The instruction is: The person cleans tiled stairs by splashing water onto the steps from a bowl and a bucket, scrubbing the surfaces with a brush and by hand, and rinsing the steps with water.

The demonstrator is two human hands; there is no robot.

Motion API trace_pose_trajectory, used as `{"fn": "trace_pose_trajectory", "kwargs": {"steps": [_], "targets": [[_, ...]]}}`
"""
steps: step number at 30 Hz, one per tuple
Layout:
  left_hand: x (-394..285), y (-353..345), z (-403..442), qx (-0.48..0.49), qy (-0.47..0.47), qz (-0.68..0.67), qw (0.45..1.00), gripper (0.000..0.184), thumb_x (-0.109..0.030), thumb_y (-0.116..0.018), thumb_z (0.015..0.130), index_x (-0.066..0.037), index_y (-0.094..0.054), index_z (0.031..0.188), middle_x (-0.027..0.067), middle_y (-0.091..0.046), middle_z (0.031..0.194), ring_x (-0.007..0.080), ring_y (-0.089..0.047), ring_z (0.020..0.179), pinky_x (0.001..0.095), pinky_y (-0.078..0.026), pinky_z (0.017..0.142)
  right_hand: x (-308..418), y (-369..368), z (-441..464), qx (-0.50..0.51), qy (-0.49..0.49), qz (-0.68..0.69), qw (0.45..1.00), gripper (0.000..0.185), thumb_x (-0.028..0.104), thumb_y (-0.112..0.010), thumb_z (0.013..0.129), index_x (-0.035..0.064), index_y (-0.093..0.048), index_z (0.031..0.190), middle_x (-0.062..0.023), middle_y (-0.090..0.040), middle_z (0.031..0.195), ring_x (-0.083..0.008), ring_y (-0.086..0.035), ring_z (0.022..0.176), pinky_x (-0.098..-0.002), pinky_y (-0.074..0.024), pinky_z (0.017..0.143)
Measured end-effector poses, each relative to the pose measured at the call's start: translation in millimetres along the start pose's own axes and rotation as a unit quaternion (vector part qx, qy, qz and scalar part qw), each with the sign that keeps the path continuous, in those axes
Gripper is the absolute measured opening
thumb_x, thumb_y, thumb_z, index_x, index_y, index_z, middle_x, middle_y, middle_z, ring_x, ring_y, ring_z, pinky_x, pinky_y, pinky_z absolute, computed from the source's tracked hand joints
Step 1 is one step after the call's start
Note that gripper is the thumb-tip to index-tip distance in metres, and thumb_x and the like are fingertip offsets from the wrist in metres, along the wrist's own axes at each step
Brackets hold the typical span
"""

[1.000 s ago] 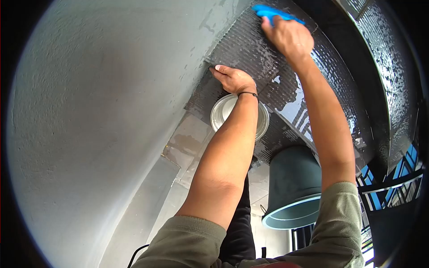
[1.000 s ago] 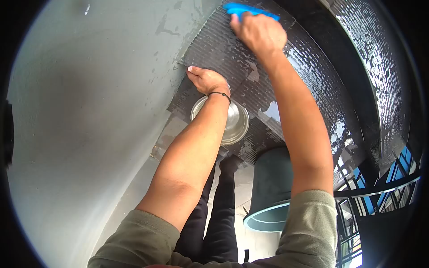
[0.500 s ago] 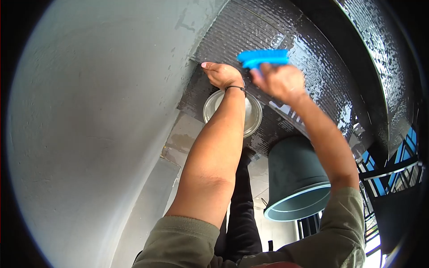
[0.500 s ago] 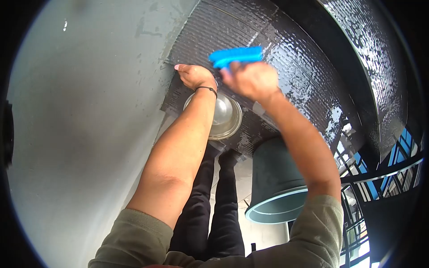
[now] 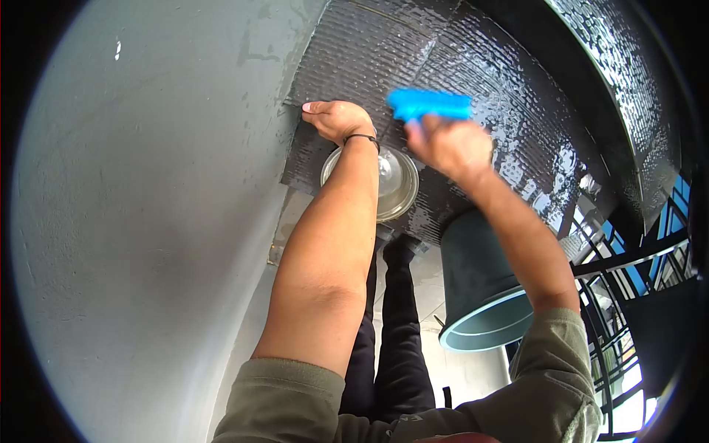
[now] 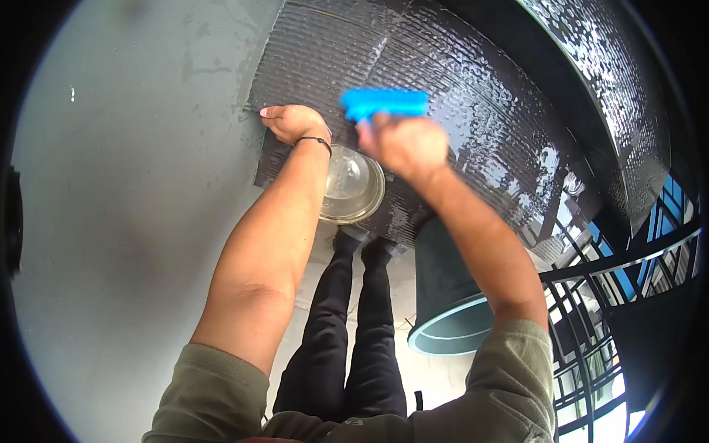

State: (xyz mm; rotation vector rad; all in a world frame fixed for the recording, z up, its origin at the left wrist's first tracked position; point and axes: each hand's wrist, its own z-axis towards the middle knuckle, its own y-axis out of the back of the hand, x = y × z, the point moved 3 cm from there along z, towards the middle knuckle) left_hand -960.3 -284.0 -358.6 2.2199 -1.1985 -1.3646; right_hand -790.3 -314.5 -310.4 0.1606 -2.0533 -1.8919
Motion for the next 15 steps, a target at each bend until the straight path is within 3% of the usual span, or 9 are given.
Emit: {"fn": "trace_pose_trajectory", "kwargs": {"steps": [2,3,5,7,10,11,13,14,15], "targets": [[4.3,0.6,5.0,0.009,-0.007,0.005,1.000,0.063,-0.038,-0.014,0.106,0.009,-0.030,0.146,0.0350,-0.040,0.145,0.0490,-0.041,0.134,0.0513,-0.034,0.116,13.9,-3.3,-10.6,-0.012,0.133,0.017,0.991,0.036,0.046,-0.061,0.089,0.0118,-0.062,0.078,-0.0095,-0.059,0.053,-0.0303,-0.057,0.040,-0.0475,-0.0476,0.037],[4.1,0.5,5.4,0.011,-0.007,0.004,1.000,0.064,-0.039,-0.015,0.106,0.009,-0.028,0.146,0.0352,-0.040,0.144,0.0492,-0.041,0.133,0.0513,-0.035,0.116,2.3,-10.7,-1.3,-0.039,0.106,0.034,0.993,0.037,0.046,-0.060,0.090,0.0117,-0.062,0.078,-0.0099,-0.059,0.053,-0.0303,-0.057,0.040,-0.0474,-0.0475,0.037],[1.8,0.8,1.1,0.015,-0.001,0.002,1.000,0.065,-0.040,-0.017,0.106,0.009,-0.026,0.147,0.0358,-0.040,0.144,0.0495,-0.042,0.133,0.0514,-0.035,0.115,-53.0,1.4,40.3,-0.003,-0.128,-0.016,0.992,0.039,0.048,-0.056,0.094,0.0119,-0.065,0.082,-0.0143,-0.065,0.060,-0.0328,-0.062,0.044,-0.0462,-0.0499,0.039],[0.6,1.5,-0.4,0.009,-0.015,0.022,1.000,0.066,-0.043,-0.019,0.106,0.009,-0.022,0.146,0.0393,-0.046,0.135,0.0527,-0.047,0.125,0.0540,-0.040,0.110,-81.5,8.6,60.1,-0.021,-0.234,-0.047,0.971,0.039,0.049,-0.053,0.095,0.0136,-0.068,0.085,-0.0160,-0.067,0.063,-0.0334,-0.065,0.049,-0.0481,-0.0526,0.043],[3.2,0.6,1.8,0.012,-0.038,0.039,0.998,0.066,-0.044,-0.021,0.105,0.010,-0.021,0.144,0.0425,-0.052,0.123,0.0569,-0.053,0.114,0.0586,-0.045,0.101,-5.4,6.9,32.4,0.127,-0.090,0.035,0.987,0.046,0.053,-0.050,0.095,0.0126,-0.070,0.087,-0.0173,-0.067,0.064,-0.0363,-0.069,0.063,-0.0503,-0.0573,0.059],[4.6,1.4,4.6,0.014,-0.039,0.046,0.998,0.066,-0.044,-0.021,0.105,0.010,-0.020,0.144,0.0427,-0.053,0.122,0.0571,-0.053,0.113,0.0586,-0.046,0.100,11.2,4.8,26.1,0.142,0.089,0.051,0.985,0.046,0.054,-0.051,0.094,0.0128,-0.070,0.088,-0.0176,-0.067,0.064,-0.0372,-0.069,0.063,-0.0497,-0.0573,0.059],[12.8,-1.6,14.0,0.007,-0.064,0.043,0.997,0.064,-0.042,-0.019,0.106,0.009,-0.019,0.144,0.0427,-0.055,0.118,0.0576,-0.054,0.110,0.0588,-0.047,0.097,4.2,22.5,50.7,0.105,-0.014,0.079,0.991,0.045,0.053,-0.051,0.094,0.0122,-0.070,0.086,-0.0172,-0.066,0.062,-0.0356,-0.068,0.059,-0.0498,-0.0560,0.055],[13.4,-1.4,14.1,0.012,-0.064,0.038,0.997,0.063,-0.041,-0.018,0.106,0.009,-0.018,0.145,0.0430,-0.054,0.119,0.0576,-0.054,0.111,0.0589,-0.046,0.097,-6.8,32.7,76.1,0.015,-0.061,0.048,0.997,0.046,0.052,-0.053,0.094,0.0100,-0.069,0.086,-0.0175,-0.066,0.062,-0.0351,-0.069,0.061,-0.0492,-0.0556,0.053],[12.4,-0.6,13.0,0.019,-0.063,0.032,0.997,0.062,-0.041,-0.017,0.106,0.008,-0.017,0.145,0.0433,-0.053,0.120,0.0575,-0.054,0.111,0.0590,-0.046,0.098,-25.0,30.6,101.3,-0.138,-0.059,-0.050,0.987,0.041,0.051,-0.058,0.094,0.0133,-0.069,0.082,-0.0148,-0.063,0.057,-0.0316,-0.065,0.050,-0.0415,-0.0506,0.039]]}}
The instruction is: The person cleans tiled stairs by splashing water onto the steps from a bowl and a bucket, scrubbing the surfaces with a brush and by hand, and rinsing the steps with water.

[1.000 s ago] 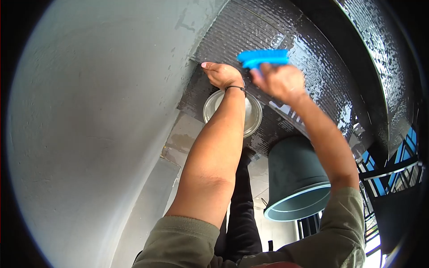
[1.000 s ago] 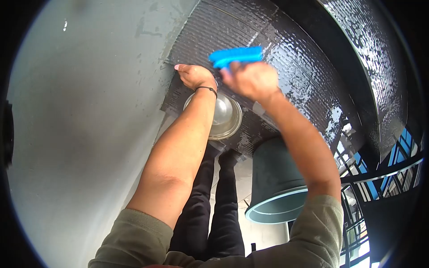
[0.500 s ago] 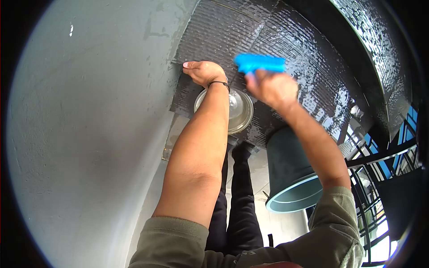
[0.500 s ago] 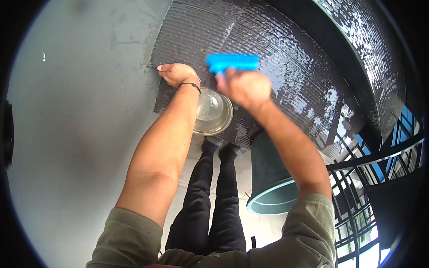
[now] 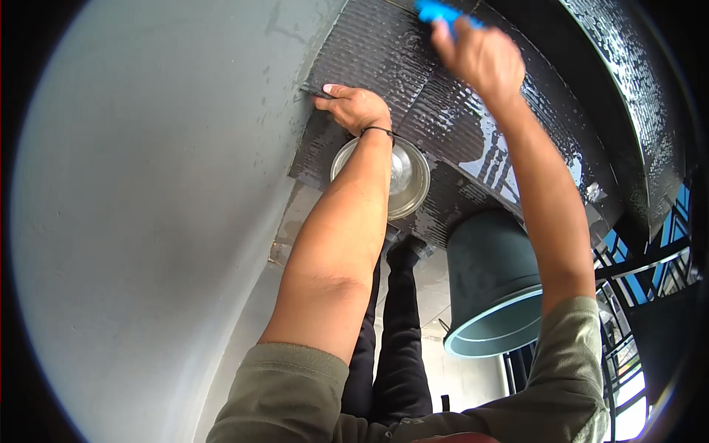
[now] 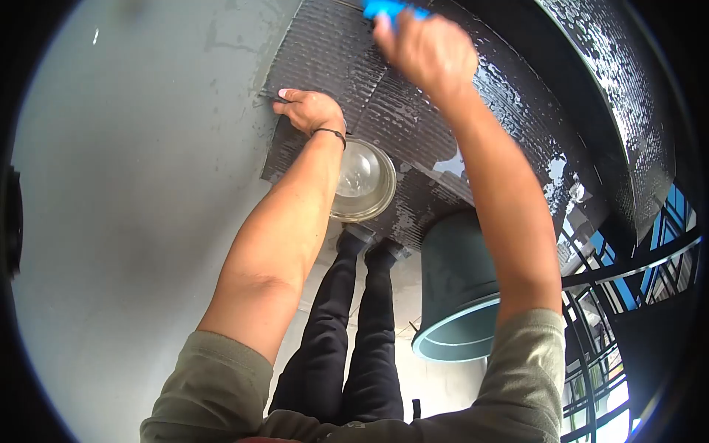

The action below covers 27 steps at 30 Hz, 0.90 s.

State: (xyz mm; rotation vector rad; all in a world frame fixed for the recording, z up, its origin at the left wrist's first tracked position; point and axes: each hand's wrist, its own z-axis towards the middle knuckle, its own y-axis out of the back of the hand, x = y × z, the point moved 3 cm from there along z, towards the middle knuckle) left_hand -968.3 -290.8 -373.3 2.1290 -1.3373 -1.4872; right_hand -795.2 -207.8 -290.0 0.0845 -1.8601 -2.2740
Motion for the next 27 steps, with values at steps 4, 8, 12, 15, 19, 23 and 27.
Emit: {"fn": "trace_pose_trajectory", "kwargs": {"steps": [4,8,12,15,19,23,27], "targets": [[3.9,4.6,0.4,0.019,-0.015,-0.036,0.999,0.063,-0.041,-0.014,0.106,0.006,-0.021,0.147,0.0382,-0.042,0.140,0.0530,-0.048,0.125,0.0550,-0.041,0.109,11.6,-54.4,51.7,0.242,-0.021,0.011,0.970,0.045,0.050,-0.057,0.093,0.0092,-0.052,0.111,-0.0161,-0.048,0.104,-0.0291,-0.042,0.097,-0.0436,-0.0340,0.079],[63.3,33.6,28.3,0.147,0.150,-0.284,0.936,0.062,-0.046,-0.025,0.107,0.003,-0.028,0.144,0.0326,-0.054,0.126,0.0457,-0.064,0.105,0.0526,-0.056,0.085,123.1,-29.6,-25.4,0.235,0.028,0.122,0.964,0.046,0.045,-0.047,0.095,0.0114,-0.078,0.089,-0.0135,-0.075,0.093,-0.0322,-0.073,0.078,-0.0461,-0.0595,0.071],[107.6,82.8,63.7,0.134,0.023,-0.252,0.958,0.052,-0.035,-0.046,0.103,0.004,-0.036,0.137,0.0263,-0.057,0.123,0.0336,-0.066,0.096,0.0475,-0.058,0.080,147.0,-20.4,-84.8,0.222,0.060,0.184,0.956,0.047,0.045,-0.054,0.094,0.0076,-0.067,0.069,-0.0167,-0.068,0.064,-0.0336,-0.069,0.058,-0.0440,-0.0576,0.055],[89.7,88.4,55.3,0.119,-0.095,-0.045,0.987,0.064,-0.030,-0.059,0.097,0.004,-0.032,0.144,0.0271,-0.049,0.136,0.0379,-0.050,0.130,0.0498,-0.045,0.103,79.4,-7.2,-111.7,0.226,-0.042,0.111,0.967,0.049,0.049,-0.049,0.097,0.0066,-0.069,0.083,-0.0193,-0.069,0.069,-0.0371,-0.070,0.065,-0.0479,-0.0574,0.060],[22.9,47.5,-10.1,0.114,-0.217,0.175,0.954,0.100,-0.046,-0.067,0.088,0.008,-0.013,0.153,0.0289,-0.019,0.156,0.0432,-0.023,0.145,0.0514,-0.023,0.117,-110.0,21.6,-163.1,0.164,-0.357,-0.026,0.919,0.048,0.052,-0.048,0.097,0.0098,-0.071,0.096,-0.0247,-0.070,0.082,-0.0432,-0.070,0.074,-0.0531,-0.0565,0.069],[-16.5,-15.2,-70.4,0.071,-0.404,0.327,0.851,0.098,-0.055,-0.058,0.090,0.002,-0.013,0.156,0.0246,-0.002,0.164,0.0405,-0.004,0.152,0.0576,-0.007,0.120,-176.3,0.6,-220.3,0.049,-0.412,-0.105,0.904,0.054,0.049,-0.050,0.095,0.0029,-0.072,0.077,-0.0220,-0.068,0.066,-0.0392,-0.070,0.064,-0.0507,-0.0573,0.062],[-22.9,-61.5,-75.9,0.036,-0.524,0.302,0.796,0.074,-0.054,-0.035,0.100,-0.009,-0.025,0.156,0.0162,-0.018,0.164,0.0317,-0.011,0.153,0.0531,-0.010,0.122,27.7,26.3,-186.5,0.186,-0.360,0.154,0.901,0.053,0.051,-0.050,0.094,0.0027,-0.071,0.085,-0.0217,-0.068,0.068,-0.0407,-0.069,0.063,-0.0502,-0.0580,0.063]]}}
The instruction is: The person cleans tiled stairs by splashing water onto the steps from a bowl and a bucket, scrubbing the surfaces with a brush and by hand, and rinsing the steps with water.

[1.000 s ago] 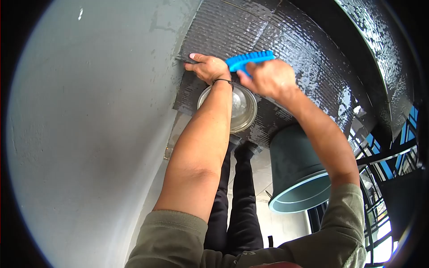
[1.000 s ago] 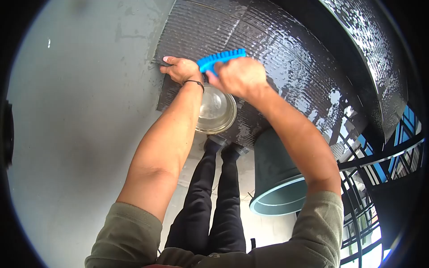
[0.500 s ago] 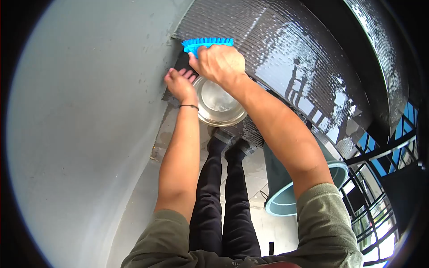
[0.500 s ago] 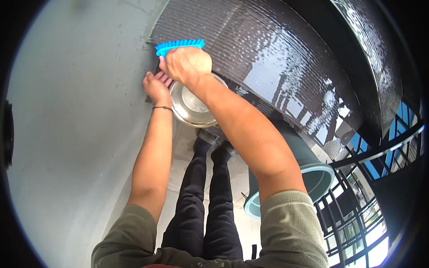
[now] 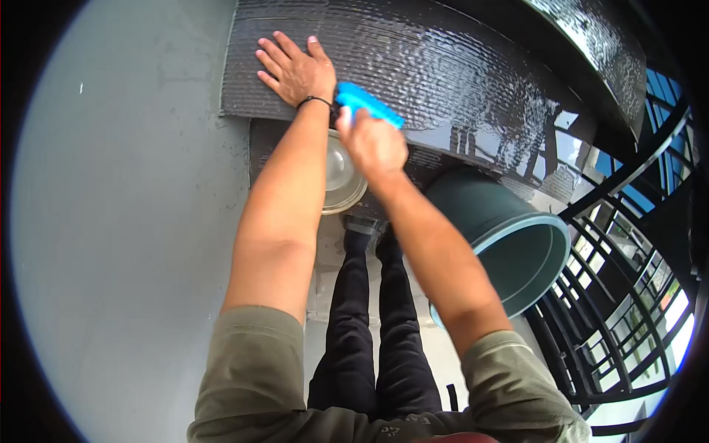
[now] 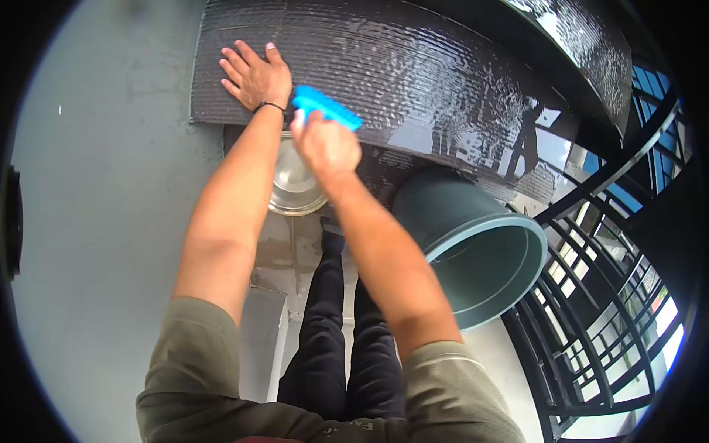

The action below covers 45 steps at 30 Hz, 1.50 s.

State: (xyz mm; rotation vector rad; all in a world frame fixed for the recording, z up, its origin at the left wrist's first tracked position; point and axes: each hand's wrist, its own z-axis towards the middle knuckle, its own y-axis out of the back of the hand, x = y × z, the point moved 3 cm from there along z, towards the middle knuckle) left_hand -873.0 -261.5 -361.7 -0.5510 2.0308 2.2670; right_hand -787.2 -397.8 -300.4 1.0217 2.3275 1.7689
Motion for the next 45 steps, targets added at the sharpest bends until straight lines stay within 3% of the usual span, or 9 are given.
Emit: {"fn": "trace_pose_trajectory", "kwargs": {"steps": [2,10,17,21,28,31,35,39,45], "targets": [[-5.7,-0.9,1.4,0.003,-0.006,0.015,1.000,0.074,-0.055,-0.034,0.100,-0.009,-0.024,0.157,0.0157,-0.017,0.164,0.0297,-0.013,0.153,0.0506,-0.010,0.122,2.9,-3.3,-9.0,0.073,0.003,0.050,0.996,0.046,0.048,-0.055,0.093,0.0054,-0.069,0.084,-0.0196,-0.069,0.068,-0.0406,-0.070,0.065,-0.0499,-0.0580,0.062],[-14.6,-1.2,-0.2,0.000,-0.025,0.070,0.997,0.074,-0.051,-0.036,0.100,-0.005,-0.024,0.156,0.0167,-0.015,0.164,0.0279,-0.013,0.153,0.0454,-0.010,0.124,-160.7,81.7,46.6,-0.222,-0.403,0.064,0.885,0.053,0.046,-0.050,0.096,0.0005,-0.071,0.078,-0.0289,-0.068,0.079,-0.0481,-0.067,0.074,-0.0541,-0.0536,0.071],[-9.4,-7.7,5.1,0.024,-0.027,0.119,0.992,0.068,-0.045,-0.038,0.101,-0.008,-0.024,0.156,0.0136,-0.018,0.165,0.0278,-0.018,0.152,0.0457,-0.015,0.123,24.6,32.2,83.9,0.030,-0.036,0.121,0.992,0.045,0.044,-0.052,0.094,0.0056,-0.072,0.082,-0.0211,-0.070,0.073,-0.0392,-0.071,0.067,-0.0497,-0.0578,0.061],[-18.3,-2.8,4.8,0.037,-0.027,0.125,0.991,0.065,-0.041,-0.036,0.103,-0.008,-0.021,0.157,0.0119,-0.015,0.165,0.0267,-0.015,0.152,0.0457,-0.015,0.123,30.8,35.8,138.1,-0.059,0.143,0.074,0.985,0.043,0.042,-0.056,0.090,0.0067,-0.069,0.070,-0.0154,-0.069,0.067,-0.0335,-0.070,0.061,-0.0464,-0.0575,0.057],[-20.8,1.8,5.2,0.048,-0.016,0.138,0.989,0.067,-0.042,-0.034,0.103,-0.007,-0.019,0.157,0.0134,-0.012,0.166,0.0268,-0.012,0.153,0.0460,-0.013,0.123,-251.0,133.2,158.0,-0.120,-0.157,-0.156,0.968,0.053,0.058,-0.044,0.096,0.0130,-0.071,0.092,-0.0220,-0.071,0.077,-0.0421,-0.070,0.072,-0.0521,-0.0569,0.062],[-21.9,3.1,3.7,0.035,-0.024,0.154,0.987,0.067,-0.042,-0.035,0.103,-0.006,-0.020,0.157,0.0149,-0.015,0.165,0.0288,-0.014,0.153,0.0467,-0.015,0.123,-261.7,147.3,145.4,-0.180,-0.348,-0.096,0.915,0.056,0.056,-0.042,0.097,0.0105,-0.074,0.095,-0.0242,-0.072,0.084,-0.0443,-0.071,0.079,-0.0528,-0.0569,0.069],[-17.1,-5.8,4.1,0.001,-0.060,0.166,0.984,0.068,-0.043,-0.035,0.102,-0.004,-0.023,0.156,0.0179,-0.020,0.163,0.0323,-0.018,0.151,0.0483,-0.018,0.121,-117.1,117.6,162.8,0.017,-0.288,0.051,0.956,0.056,0.053,-0.040,0.095,0.0102,-0.075,0.096,-0.0205,-0.073,0.094,-0.0383,-0.071,0.092,-0.0489,-0.0561,0.082],[-15.2,-6.9,4.0,0.015,-0.058,0.164,0.985,0.068,-0.045,-0.034,0.103,-0.004,-0.022,0.156,0.0184,-0.020,0.163,0.0323,-0.021,0.150,0.0488,-0.021,0.120,-34.0,62.3,177.7,-0.064,0.149,0.061,0.985,0.044,0.052,-0.053,0.091,0.0134,-0.073,0.084,-0.0137,-0.069,0.068,-0.0346,-0.069,0.063,-0.0464,-0.0563,0.058],[-9.9,-9.5,4.1,0.029,-0.051,0.158,0.986,0.068,-0.045,-0.030,0.104,-0.005,-0.019,0.157,0.0170,-0.017,0.164,0.0305,-0.018,0.152,0.0478,-0.019,0.121,-226.3,137.9,168.7,-0.032,-0.025,-0.052,0.998,0.050,0.058,-0.046,0.093,0.0156,-0.073,0.093,-0.0166,-0.072,0.081,-0.0376,-0.070,0.076,-0.0503,-0.0563,0.068]]}}
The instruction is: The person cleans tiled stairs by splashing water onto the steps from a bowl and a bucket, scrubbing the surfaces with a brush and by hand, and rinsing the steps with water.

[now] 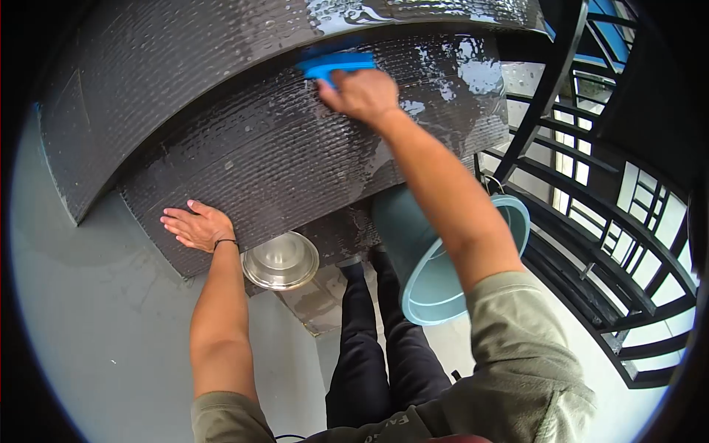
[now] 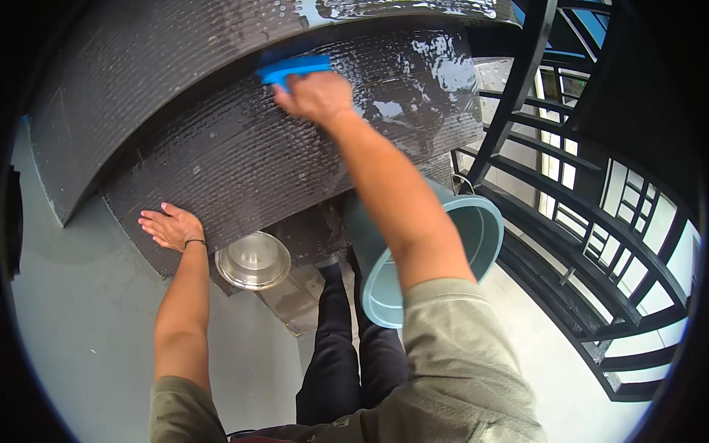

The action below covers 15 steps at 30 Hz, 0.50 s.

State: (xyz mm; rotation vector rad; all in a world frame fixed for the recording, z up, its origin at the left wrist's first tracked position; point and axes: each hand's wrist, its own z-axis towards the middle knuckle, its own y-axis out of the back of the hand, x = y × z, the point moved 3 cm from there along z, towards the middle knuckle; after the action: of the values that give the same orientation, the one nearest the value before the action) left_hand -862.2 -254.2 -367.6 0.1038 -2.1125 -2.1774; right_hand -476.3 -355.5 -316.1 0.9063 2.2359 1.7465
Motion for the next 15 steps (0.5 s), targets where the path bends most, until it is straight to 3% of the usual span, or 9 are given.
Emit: {"fn": "trace_pose_trajectory", "kwargs": {"steps": [2,4,5,8,11,13,14,15], "targets": [[-4.3,5.5,-0.9,0.010,0.008,-0.008,1.000,0.067,-0.045,-0.029,0.104,-0.006,-0.019,0.158,0.0159,-0.016,0.165,0.0295,-0.017,0.152,0.0476,-0.017,0.122,-95.8,19.4,-13.0,-0.004,-0.142,-0.030,0.989,0.056,0.060,-0.042,0.095,0.0133,-0.073,0.099,-0.0208,-0.072,0.087,-0.0408,-0.070,0.085,-0.0498,-0.0559,0.077],[-3.6,4.2,-0.7,0.007,0.009,-0.013,1.000,0.067,-0.045,-0.029,0.104,-0.006,-0.019,0.158,0.0156,-0.016,0.165,0.0292,-0.017,0.152,0.0479,-0.018,0.121,-182.7,35.1,-35.4,-0.084,-0.339,0.024,0.937,0.059,0.057,-0.041,0.096,0.0078,-0.074,0.106,-0.0252,-0.071,0.097,-0.0443,-0.068,0.096,-0.0528,-0.0531,0.086],[-1.6,2.1,0.0,0.005,0.006,-0.005,1.000,0.066,-0.045,-0.029,0.104,-0.007,-0.020,0.158,0.0153,-0.016,0.165,0.0288,-0.017,0.152,0.0477,-0.018,0.121,-227.6,32.8,-49.0,-0.120,-0.376,0.011,0.919,0.060,0.056,-0.042,0.096,0.0058,-0.073,0.106,-0.0258,-0.071,0.098,-0.0445,-0.068,0.096,-0.0527,-0.0529,0.087],[2.6,-3.0,1.8,-0.007,0.003,-0.002,1.000,0.065,-0.044,-0.029,0.104,-0.008,-0.020,0.158,0.0143,-0.017,0.165,0.0284,-0.018,0.152,0.0474,-0.018,0.121,-236.9,36.1,-58.9,-0.168,-0.448,0.035,0.877,0.061,0.053,-0.042,0.095,0.0014,-0.074,0.102,-0.0267,-0.071,0.096,-0.0451,-0.068,0.096,-0.0517,-0.0531,0.087],[9.7,-11.6,5.6,-0.027,-0.002,0.034,0.999,0.063,-0.043,-0.026,0.105,-0.009,-0.021,0.158,0.0133,-0.019,0.165,0.0275,-0.019,0.152,0.0494,-0.018,0.121,-161.6,33.5,-62.5,-0.072,-0.331,0.080,0.937,0.057,0.052,-0.044,0.094,0.0028,-0.074,0.092,-0.0266,-0.070,0.091,-0.0458,-0.068,0.092,-0.0497,-0.0540,0.088],[3.4,-4.3,0.6,-0.069,-0.041,0.053,0.995,0.064,-0.042,-0.025,0.105,-0.006,-0.021,0.157,0.0125,-0.022,0.164,0.0267,-0.022,0.151,0.0520,-0.018,0.120,-115.1,37.8,-75.0,0.006,-0.228,0.081,0.970,0.057,0.053,-0.045,0.092,0.0048,-0.075,0.093,-0.0250,-0.071,0.092,-0.0438,-0.069,0.091,-0.0497,-0.0546,0.087],[-3.7,4.0,-7.3,-0.083,-0.045,0.066,0.993,0.065,-0.044,-0.025,0.105,-0.005,-0.020,0.157,0.0131,-0.022,0.164,0.0271,-0.022,0.151,0.0522,-0.018,0.120,-112.5,36.0,-78.5,0.046,-0.167,0.083,0.981,0.057,0.054,-0.045,0.092,0.0053,-0.075,0.094,-0.0244,-0.071,0.093,-0.0430,-0.070,0.091,-0.0496,-0.0548,0.087],[-12.4,12.1,-14.1,-0.098,-0.050,0.079,0.991,0.067,-0.045,-0.024,0.105,-0.003,-0.019,0.157,0.0136,-0.022,0.164,0.0275,-0.022,0.151,0.0525,-0.018,0.120,-128.0,41.1,-79.2,0.045,-0.176,0.070,0.981,0.057,0.054,-0.045,0.092,0.0054,-0.075,0.094,-0.0240,-0.071,0.094,-0.0425,-0.070,0.091,-0.0495,-0.0549,0.086]]}}
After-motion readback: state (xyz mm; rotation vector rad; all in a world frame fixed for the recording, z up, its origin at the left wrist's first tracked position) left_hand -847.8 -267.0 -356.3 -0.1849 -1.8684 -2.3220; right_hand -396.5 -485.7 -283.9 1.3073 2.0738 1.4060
